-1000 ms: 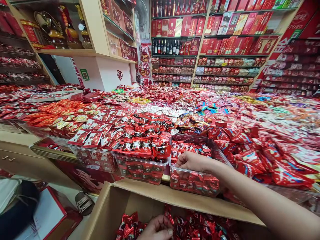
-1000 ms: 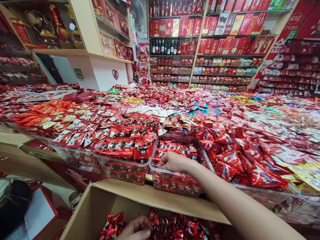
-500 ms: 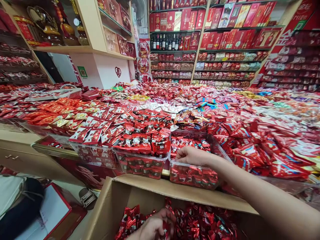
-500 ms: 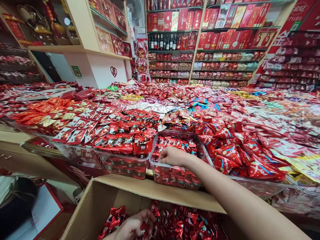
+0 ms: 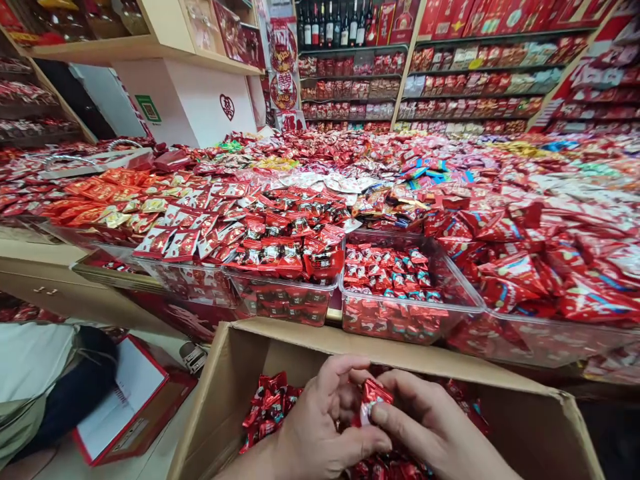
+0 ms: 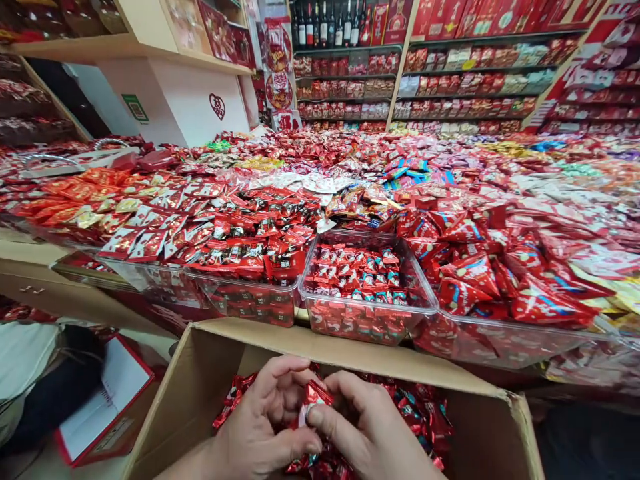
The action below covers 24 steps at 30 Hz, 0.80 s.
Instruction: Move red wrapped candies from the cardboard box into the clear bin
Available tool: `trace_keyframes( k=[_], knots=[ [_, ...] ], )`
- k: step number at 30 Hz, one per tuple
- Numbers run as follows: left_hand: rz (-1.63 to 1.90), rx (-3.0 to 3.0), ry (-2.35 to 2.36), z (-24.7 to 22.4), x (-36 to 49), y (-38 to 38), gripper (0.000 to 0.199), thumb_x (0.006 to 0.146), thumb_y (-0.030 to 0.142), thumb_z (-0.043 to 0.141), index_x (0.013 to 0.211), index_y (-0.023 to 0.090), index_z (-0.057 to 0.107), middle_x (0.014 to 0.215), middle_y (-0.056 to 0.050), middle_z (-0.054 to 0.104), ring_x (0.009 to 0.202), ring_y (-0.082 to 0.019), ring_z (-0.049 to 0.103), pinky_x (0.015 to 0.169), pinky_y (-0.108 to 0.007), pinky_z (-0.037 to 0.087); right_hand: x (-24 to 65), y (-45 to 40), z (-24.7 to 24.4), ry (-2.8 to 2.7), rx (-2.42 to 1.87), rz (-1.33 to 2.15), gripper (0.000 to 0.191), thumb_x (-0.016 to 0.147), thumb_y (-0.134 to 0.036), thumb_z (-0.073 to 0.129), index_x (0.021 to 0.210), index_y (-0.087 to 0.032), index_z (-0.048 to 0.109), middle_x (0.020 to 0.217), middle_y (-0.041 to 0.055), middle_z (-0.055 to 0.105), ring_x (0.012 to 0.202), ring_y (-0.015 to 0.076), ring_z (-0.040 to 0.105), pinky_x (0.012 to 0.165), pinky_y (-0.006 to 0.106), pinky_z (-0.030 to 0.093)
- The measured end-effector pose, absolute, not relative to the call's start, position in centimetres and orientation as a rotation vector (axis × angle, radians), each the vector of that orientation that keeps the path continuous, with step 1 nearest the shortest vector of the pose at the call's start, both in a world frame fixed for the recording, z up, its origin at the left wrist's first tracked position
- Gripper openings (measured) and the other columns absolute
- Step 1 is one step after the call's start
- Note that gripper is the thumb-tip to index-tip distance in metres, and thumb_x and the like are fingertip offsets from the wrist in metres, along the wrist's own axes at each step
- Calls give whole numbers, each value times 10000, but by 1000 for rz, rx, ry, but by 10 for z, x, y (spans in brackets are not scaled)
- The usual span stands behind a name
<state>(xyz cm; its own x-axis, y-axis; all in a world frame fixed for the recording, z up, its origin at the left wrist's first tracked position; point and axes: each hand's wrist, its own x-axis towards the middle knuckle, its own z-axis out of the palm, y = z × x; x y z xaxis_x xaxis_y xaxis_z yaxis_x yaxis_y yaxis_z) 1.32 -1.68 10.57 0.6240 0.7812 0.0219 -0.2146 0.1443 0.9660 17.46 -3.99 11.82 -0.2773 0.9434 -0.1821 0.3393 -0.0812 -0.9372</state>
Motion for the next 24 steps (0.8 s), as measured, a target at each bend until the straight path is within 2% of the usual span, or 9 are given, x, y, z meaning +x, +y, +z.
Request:
trace_keyframes(
  k=[4, 7, 9, 11, 14, 18, 22, 24],
  knots=[
    [781, 1339, 656, 99, 21, -15, 485, 647, 126, 600, 1035, 239, 332, 1024, -54, 447, 768, -116, 528, 627, -228, 437, 173, -33, 112, -1344, -1344, 1431, 220, 703, -377, 507, 654, -170, 562, 594, -10, 542, 551, 105, 465, 504, 202, 367],
    [817, 1285, 713, 97, 20, -14, 364, 685, 139, 560, 982, 225, 368, 938, -22, 474, 795, -102, 505, 679, -220, 423, 171, -32, 111, -1271, -1349, 1398, 243, 696, -394, 507, 610, -168, 533, 544, -23, 496, 505, 92, 431, 470, 197, 355],
    [809, 1290, 746, 100, 16, -13, 340, 705, 140, 533, 986, 234, 365, 882, -4, 501, 821, -101, 497, 710, -219, 409, 170, -34, 110, -1336, -1351, 1330, 230, 691, -390, 513, 622, -172, 530, 576, -8, 517, 541, 109, 464, 502, 210, 388],
    [722, 1398, 787, 104, 9, -11, 396, 707, 145, 524, 1043, 243, 341, 898, -11, 530, 798, -103, 502, 690, -214, 403, 170, -36, 110, -1425, -1329, 1253, 190, 700, -367, 513, 742, -185, 547, 679, 22, 563, 614, 132, 509, 551, 225, 425],
    [513, 1609, 848, 106, 1, -9, 483, 687, 144, 523, 1106, 238, 304, 871, -12, 572, 650, -85, 495, 583, -195, 376, 171, -37, 112, -1667, -1267, 1117, 280, 719, -292, 509, 994, -242, 494, 814, 38, 573, 676, 137, 529, 592, 231, 445],
    [450, 1711, 860, 103, -1, -8, 491, 645, 101, 495, 1079, 228, 302, 809, 12, 568, 575, -77, 462, 512, -185, 333, 170, -38, 112, -1979, -1180, 1009, 255, 746, -234, 473, 994, -276, 517, 862, 42, 542, 773, 136, 531, 674, 214, 446],
    [440, 1805, 906, 100, 3, -6, 514, 558, 15, 453, 1020, 227, 378, 676, 49, 541, 503, -68, 406, 477, -184, 307, 165, -39, 107, -2077, -1243, 1021, 404, 718, -204, 502, 1099, -322, 438, 968, 44, 522, 859, 154, 527, 746, 232, 440],
    [452, 1805, 904, 100, 3, -6, 528, 546, 17, 474, 1022, 230, 395, 650, 52, 545, 466, -64, 374, 448, -186, 288, 163, -37, 105, -2109, -1274, 971, 433, 707, -154, 484, 1096, -338, 437, 962, 41, 529, 834, 156, 539, 741, 244, 444]
  ],
)
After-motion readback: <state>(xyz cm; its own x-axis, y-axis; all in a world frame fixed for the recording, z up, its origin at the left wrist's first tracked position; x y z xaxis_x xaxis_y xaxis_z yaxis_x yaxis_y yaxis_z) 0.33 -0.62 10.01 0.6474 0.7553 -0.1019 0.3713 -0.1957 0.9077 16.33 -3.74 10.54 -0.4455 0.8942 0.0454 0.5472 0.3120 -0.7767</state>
